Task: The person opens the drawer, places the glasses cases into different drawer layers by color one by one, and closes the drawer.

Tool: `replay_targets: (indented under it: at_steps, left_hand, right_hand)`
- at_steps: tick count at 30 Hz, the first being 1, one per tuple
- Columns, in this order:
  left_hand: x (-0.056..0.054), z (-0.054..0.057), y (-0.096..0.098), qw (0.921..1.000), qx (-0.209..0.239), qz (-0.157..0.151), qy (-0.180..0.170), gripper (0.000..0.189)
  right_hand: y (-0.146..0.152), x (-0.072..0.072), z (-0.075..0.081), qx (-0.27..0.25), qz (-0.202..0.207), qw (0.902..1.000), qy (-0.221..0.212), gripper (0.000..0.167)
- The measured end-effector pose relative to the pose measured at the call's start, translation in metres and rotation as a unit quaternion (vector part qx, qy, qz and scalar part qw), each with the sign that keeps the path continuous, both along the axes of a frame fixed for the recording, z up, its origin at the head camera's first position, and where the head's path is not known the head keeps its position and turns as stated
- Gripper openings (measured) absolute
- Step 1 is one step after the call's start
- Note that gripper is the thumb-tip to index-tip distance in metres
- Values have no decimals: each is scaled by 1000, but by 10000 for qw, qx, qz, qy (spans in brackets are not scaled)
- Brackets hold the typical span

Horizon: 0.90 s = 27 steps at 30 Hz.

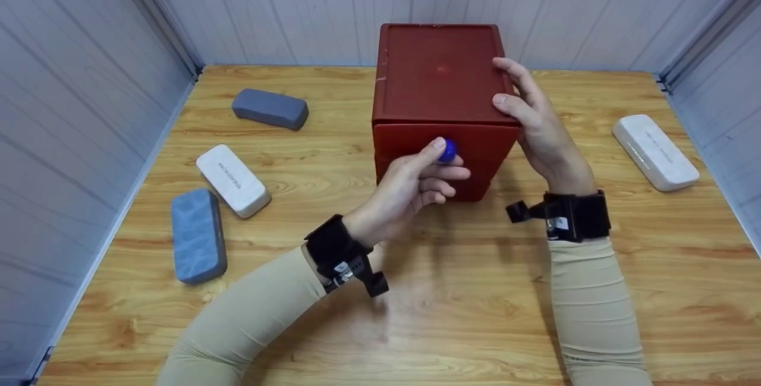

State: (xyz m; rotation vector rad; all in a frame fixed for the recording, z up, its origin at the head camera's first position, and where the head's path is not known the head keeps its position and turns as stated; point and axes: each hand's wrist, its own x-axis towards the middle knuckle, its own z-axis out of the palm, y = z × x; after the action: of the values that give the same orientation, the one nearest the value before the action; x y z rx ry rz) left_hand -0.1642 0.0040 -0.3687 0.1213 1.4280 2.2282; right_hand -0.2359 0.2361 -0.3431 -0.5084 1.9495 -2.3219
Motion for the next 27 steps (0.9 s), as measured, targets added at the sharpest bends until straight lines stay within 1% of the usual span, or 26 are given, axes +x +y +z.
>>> replay_targets:
  at_steps: [7,13,21,27]
  left_hand:
    - [-6,0,0,10000,-29,11,21,42]
    - [-8,0,1,10000,-41,-2,26,42]
    - [-10,-2,0,9997,-118,-21,194,45]
    - [-12,-4,-3,9992,-220,-180,280,49]
  right_hand:
    - [0,0,-1,-29,7,10000,53,58]
    - [-1,-1,-1,-69,-20,9999,97,58]
    - [-1,-1,-2,-72,-12,9999,89,60]
    - [-2,0,-1,-20,-63,9999,131,59]
